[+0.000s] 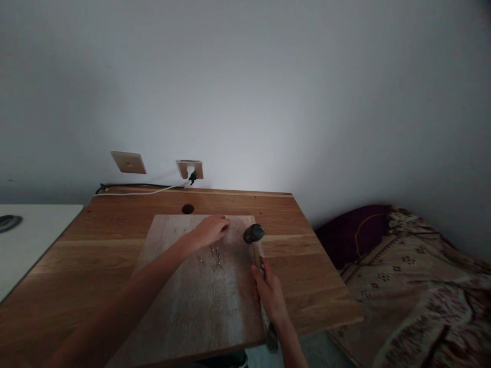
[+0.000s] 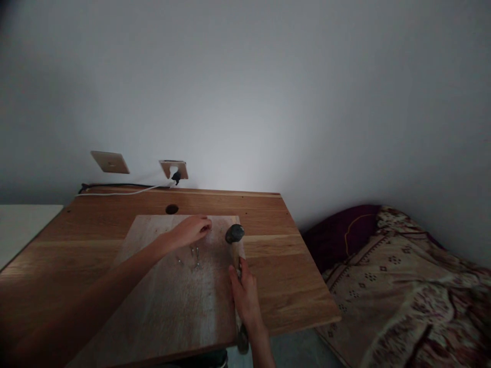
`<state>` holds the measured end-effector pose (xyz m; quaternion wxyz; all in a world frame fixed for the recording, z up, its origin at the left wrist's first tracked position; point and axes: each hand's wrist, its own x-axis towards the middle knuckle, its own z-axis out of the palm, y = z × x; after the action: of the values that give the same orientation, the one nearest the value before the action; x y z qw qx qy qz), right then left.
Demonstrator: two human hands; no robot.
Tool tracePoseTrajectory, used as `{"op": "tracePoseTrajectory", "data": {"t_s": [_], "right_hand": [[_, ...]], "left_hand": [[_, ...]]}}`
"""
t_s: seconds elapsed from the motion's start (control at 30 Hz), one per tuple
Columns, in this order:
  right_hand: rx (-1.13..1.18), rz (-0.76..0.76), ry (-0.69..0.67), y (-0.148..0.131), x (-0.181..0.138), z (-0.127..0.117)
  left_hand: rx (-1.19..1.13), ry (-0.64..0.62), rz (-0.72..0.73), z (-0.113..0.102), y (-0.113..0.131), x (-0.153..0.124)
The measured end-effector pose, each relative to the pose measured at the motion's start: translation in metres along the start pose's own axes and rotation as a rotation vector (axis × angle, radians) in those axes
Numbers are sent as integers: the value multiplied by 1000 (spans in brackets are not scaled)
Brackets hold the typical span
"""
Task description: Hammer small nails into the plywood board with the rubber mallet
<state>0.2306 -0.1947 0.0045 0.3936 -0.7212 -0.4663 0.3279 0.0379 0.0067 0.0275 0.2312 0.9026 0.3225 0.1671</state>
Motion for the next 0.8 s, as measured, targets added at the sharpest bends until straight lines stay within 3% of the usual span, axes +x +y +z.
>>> {"op": "tracePoseTrajectory", "data": {"t_s": [0.23,0.5,0.8], "right_hand": [[-14,-6,-22,0,-1,-1],[6,25,-45,-4,1,-2],[-71,-131,-75,-34,19,10]], "left_hand": [[-37,5,50,5,1,1],[-319,181,-57,33,-15,1],[-393,225,-135,36,-18,1]]}}
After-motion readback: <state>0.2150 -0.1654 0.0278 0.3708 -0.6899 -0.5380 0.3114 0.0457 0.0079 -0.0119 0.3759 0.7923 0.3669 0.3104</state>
